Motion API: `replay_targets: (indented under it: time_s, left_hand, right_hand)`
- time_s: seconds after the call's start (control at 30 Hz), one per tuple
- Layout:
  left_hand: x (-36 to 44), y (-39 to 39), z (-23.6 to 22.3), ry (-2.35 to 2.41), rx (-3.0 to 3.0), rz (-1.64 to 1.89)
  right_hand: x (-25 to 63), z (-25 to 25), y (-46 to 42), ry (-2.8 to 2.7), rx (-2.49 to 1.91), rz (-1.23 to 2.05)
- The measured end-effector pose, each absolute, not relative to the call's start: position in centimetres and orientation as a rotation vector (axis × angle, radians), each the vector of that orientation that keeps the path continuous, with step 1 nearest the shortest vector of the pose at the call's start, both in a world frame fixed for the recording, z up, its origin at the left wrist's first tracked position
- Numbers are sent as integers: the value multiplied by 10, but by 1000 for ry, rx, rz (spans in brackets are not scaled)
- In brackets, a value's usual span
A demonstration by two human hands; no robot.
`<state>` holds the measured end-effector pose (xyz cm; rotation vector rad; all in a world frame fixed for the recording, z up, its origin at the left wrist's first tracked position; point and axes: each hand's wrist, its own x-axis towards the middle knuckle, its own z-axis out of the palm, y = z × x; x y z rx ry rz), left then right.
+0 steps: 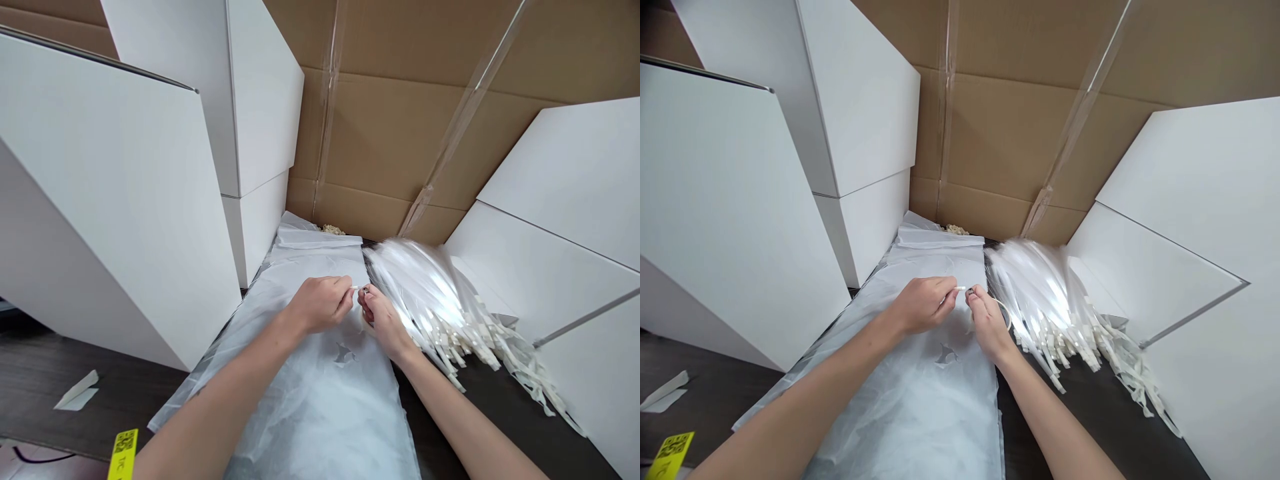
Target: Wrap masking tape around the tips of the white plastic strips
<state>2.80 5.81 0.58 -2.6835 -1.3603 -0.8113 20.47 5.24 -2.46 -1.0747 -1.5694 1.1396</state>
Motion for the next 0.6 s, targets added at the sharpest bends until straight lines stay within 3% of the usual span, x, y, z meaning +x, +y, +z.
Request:
replay_targets:
  time_s: [0.27, 0.6]
  left_hand:
    - [28, 58, 6, -1397, -2695, -810]
    - [27, 59, 5, -1440, -2729, -903]
  right_hand:
    - [206, -23, 48, -1596, -1030, 1114]
    - [209, -18, 53, -1378, -908, 1311]
